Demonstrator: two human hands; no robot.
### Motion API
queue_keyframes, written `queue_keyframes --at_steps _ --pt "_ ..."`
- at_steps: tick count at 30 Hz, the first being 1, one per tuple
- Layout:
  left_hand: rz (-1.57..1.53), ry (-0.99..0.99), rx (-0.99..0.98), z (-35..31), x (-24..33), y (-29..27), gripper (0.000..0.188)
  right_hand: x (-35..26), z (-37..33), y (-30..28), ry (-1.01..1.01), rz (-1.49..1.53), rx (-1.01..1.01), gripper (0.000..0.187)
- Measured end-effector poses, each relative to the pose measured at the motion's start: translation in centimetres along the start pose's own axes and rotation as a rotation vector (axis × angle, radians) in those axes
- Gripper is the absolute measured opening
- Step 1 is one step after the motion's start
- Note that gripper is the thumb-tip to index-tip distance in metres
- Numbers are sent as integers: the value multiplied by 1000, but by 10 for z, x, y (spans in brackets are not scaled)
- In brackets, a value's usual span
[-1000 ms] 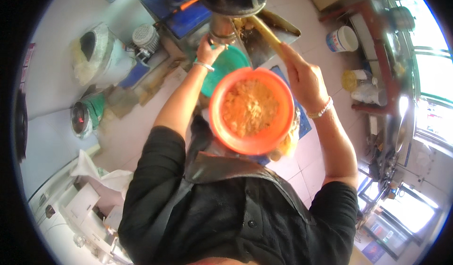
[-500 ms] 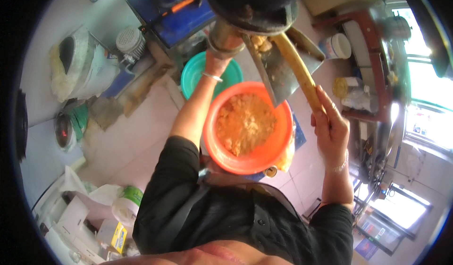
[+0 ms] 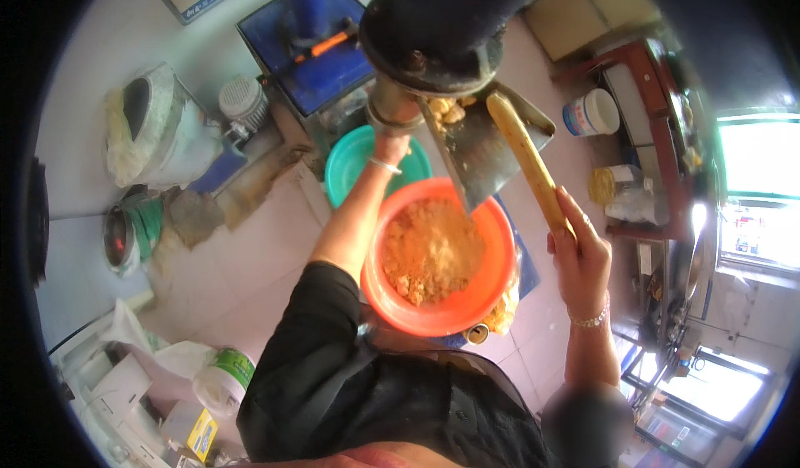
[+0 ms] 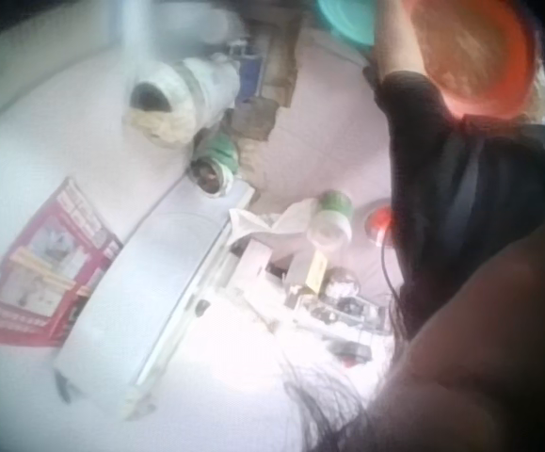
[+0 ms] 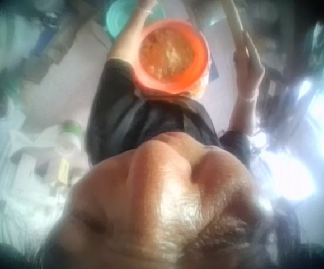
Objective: The person operates a meat grinder, feeding a crumbly food mixture from an orange bowl into the machine's hopper. They use a wooden stick to push the mixture through and occasionally use their hands to guide the material. The processed output falls into a green bowl below.
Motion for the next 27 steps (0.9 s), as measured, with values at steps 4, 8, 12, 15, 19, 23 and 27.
queue_keyframes --at_steps 4,8,12,15,19,23,27 --pt "-17 -83 -64 -23 7 -3 21 1 -3 -13 -57 -24 21 39" --pt "-289 -300 -379 -44 49 4 19 4 -10 -30 -40 59 47 40" --pt "-392 -114 -673 -91 170 -1 31 -13 -14 -45 -55 79 32 42" --pt "-660 -277 -743 -17 256 -34 35 -8 -22 -58 -55 121 36 42" --pt "-552 39 -647 115 335 -66 40 -5 -37 -75 -72 150 82 42" --pt "-220 456 -617 201 332 -50 46 3 -38 -82 -106 187 125 39" --pt "-23 858 -846 185 317 -22 16 21 -32 -70 -67 241 53 40"
Point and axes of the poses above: each hand's wrist, its own z-axis towards the middle knuckle, its own y-axis out of the palm, x = y × z, the point moved 10 cm from there along z, towards the middle knuckle, and after that the axes turned 12 degrees about y, right-handed, at the moved point
